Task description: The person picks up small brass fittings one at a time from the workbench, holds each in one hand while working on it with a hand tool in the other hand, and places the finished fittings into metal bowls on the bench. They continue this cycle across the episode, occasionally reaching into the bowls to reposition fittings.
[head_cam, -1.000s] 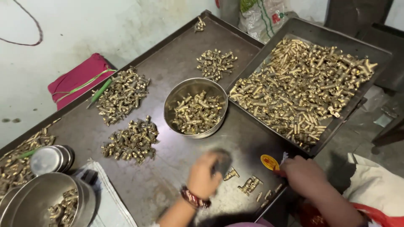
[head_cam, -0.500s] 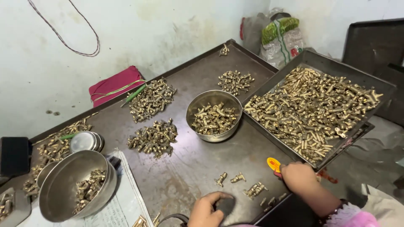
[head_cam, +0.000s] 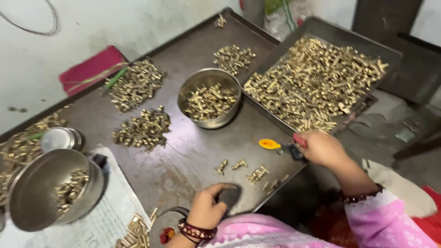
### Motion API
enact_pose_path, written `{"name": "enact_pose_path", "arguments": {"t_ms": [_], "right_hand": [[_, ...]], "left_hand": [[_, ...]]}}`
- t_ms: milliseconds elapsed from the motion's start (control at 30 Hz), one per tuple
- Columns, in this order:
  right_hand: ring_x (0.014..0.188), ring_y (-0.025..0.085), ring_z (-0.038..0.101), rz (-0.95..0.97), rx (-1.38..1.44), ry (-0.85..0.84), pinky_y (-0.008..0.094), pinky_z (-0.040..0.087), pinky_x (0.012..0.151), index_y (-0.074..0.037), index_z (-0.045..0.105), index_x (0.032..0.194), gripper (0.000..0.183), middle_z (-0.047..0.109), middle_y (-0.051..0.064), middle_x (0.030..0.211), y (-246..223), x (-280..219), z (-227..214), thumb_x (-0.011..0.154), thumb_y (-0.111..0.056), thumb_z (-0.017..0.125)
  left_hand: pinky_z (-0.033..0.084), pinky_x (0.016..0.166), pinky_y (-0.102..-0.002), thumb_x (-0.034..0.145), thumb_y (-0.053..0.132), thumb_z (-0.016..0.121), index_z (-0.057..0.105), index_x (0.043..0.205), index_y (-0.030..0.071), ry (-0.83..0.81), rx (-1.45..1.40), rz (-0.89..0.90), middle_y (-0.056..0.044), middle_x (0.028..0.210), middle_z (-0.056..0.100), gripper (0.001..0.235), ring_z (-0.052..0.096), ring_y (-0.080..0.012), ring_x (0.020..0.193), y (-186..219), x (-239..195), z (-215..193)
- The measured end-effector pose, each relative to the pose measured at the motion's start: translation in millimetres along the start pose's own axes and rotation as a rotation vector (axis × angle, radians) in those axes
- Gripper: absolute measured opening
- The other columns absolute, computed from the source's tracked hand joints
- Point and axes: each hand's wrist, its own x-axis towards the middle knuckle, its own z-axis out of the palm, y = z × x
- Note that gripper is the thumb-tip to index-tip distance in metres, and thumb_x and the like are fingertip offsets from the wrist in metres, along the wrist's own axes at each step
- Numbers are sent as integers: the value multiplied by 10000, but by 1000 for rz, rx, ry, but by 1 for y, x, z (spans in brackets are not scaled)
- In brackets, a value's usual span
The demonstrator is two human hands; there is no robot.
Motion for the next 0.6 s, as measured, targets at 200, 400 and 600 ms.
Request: {"name": "enact_pose_path", "arguments": {"t_ms": [200, 400, 600], "right_hand": [[918, 328, 722, 142, -172, -297, 477, 577, 787, -176, 754, 946, 229, 758, 97, 958, -9, -4, 8, 860, -373, 676], [929, 337, 705, -72, -182, -517, 478, 573, 780, -194, 755, 978, 243, 739, 98, 965, -70, 2, 34, 795, -350, 717], [924, 338, 702, -267, -319, -575, 484, 551, 780, -113, 767, 883, 223, 735, 121, 937, -92, -5, 49, 842, -316, 684]], "left_hand": [[566, 811, -274, 746, -10, 559, 751, 1130, 84, -56, -212, -70, -97, 970, 817, 440, 743, -146, 894, -35, 13, 6], [560, 751, -264, 771, 29, 595, 761, 1145, 120, -90, -13, -193, -54, 918, 802, 419, 726, -124, 792, -9, 25, -6], [542, 720, -265, 815, 36, 634, 762, 1129, 72, -73, -147, -160, -37, 850, 776, 341, 659, -106, 762, -42, 31, -5]]}}
